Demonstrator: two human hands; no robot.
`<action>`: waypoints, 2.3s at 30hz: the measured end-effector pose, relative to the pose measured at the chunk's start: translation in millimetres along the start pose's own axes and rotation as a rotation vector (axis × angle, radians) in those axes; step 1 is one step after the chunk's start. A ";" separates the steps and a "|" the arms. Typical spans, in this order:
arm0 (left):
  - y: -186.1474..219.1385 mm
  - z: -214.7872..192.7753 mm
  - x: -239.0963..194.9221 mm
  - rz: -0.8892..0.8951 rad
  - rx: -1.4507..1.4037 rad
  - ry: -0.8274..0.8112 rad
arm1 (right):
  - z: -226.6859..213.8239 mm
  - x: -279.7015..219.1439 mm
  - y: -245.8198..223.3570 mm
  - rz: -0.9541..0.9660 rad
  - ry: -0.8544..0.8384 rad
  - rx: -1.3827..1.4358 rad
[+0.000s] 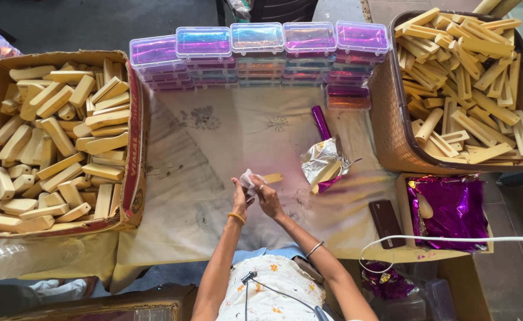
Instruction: The person sits at a table and wipes small wooden blocks with a white cloth. They pick up blocks from a cardboard box, wipe them thoroughly, and place them into a basket. The person also handles a plastic container and rolls of metallic foil during the process.
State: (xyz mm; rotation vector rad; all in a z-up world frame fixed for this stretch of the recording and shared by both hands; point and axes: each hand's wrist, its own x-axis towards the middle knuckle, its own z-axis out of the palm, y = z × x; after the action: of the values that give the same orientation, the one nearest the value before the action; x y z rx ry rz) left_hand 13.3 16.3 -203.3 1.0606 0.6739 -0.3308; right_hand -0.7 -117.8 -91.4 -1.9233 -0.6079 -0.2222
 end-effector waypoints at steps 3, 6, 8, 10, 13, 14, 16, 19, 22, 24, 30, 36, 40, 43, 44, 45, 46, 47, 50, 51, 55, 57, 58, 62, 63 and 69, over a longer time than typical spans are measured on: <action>10.3 1.7 -7.5 -0.030 0.008 -0.006 | -11.8 -1.8 21.8 0.175 -0.010 -0.096; 21.3 1.7 -22.3 -0.044 0.026 -0.030 | -18.7 -27.3 93.9 0.213 0.014 -0.351; 19.9 -0.2 -18.1 -0.057 0.028 -0.036 | -22.5 -22.5 103.9 0.199 0.037 -0.493; 18.9 0.6 -19.3 -0.076 0.028 -0.040 | -21.3 -21.5 103.9 0.190 0.053 -0.635; 11.3 2.1 -5.5 -0.013 0.146 -0.078 | -11.3 -8.4 69.6 0.100 -0.054 -0.648; -0.7 -1.8 10.7 0.030 0.210 -0.059 | -7.2 0.2 43.0 0.048 -0.102 -0.534; -16.3 -7.3 39.1 0.082 0.275 -0.039 | -2.0 16.4 13.0 -0.011 -0.146 -0.420; -22.9 -14.5 42.6 0.143 0.271 -0.027 | 0.9 22.2 6.5 -0.029 -0.152 -0.213; -4.0 -8.9 11.1 0.100 0.238 -0.026 | -7.7 18.1 20.3 -0.023 -0.107 -0.033; -2.4 -5.3 5.8 0.066 0.245 0.020 | -17.8 10.6 37.1 0.019 -0.050 -0.075; -4.9 -12.1 12.0 -0.011 0.022 -0.053 | -44.6 -12.9 74.0 0.072 0.118 -0.391; 40.7 1.1 -41.7 -0.046 0.072 -0.188 | -39.5 -24.9 106.5 0.205 0.234 -0.424; 24.6 -4.1 -18.3 -0.019 0.216 -0.178 | -51.1 -1.0 50.1 0.423 0.137 -0.249; 23.8 1.5 -19.5 0.119 0.304 -0.262 | -51.3 15.6 12.5 0.545 0.030 -0.156; 28.0 4.6 -23.9 0.170 0.374 -0.284 | -48.4 15.9 12.4 0.495 0.016 -0.074; 33.2 7.0 -27.8 0.223 0.446 -0.306 | -44.5 17.1 12.4 0.444 0.002 0.010; 40.1 9.1 -34.2 0.224 0.446 -0.305 | -44.8 18.6 11.1 0.443 0.002 0.011; 46.5 10.0 -41.3 0.263 0.573 -0.272 | -44.1 19.4 9.2 0.395 0.000 0.104; 51.4 5.4 -44.1 0.311 0.684 -0.255 | -39.8 11.6 31.7 0.353 0.014 0.187; 50.3 3.0 -41.9 0.321 0.667 -0.274 | -38.4 7.2 43.9 0.361 0.030 0.174; 80.4 9.5 -77.9 0.165 0.508 -0.311 | -69.2 -4.6 58.6 0.498 0.026 -0.136; 98.6 17.0 -95.1 0.012 0.383 -0.382 | -81.8 -14.4 71.9 0.504 0.027 -0.338; 89.8 13.8 -79.2 0.015 0.381 -0.385 | -79.8 -13.9 78.9 0.501 0.028 -0.342; 63.4 13.7 -45.1 0.190 0.329 -0.317 | -73.0 -18.2 95.4 0.218 0.095 -0.297; 61.6 13.7 -43.7 0.255 0.430 -0.220 | -68.0 -17.4 96.9 0.173 0.065 -0.295; 47.4 -8.1 -22.9 0.831 1.108 0.302 | -59.1 -19.6 95.2 0.269 -0.096 -0.387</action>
State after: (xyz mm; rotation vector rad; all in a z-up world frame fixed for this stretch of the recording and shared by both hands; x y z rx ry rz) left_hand 19.5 44.0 -158.3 2.3646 0.2101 0.2453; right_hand 38.0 -206.7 -150.9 -2.3766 -0.3791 -0.0784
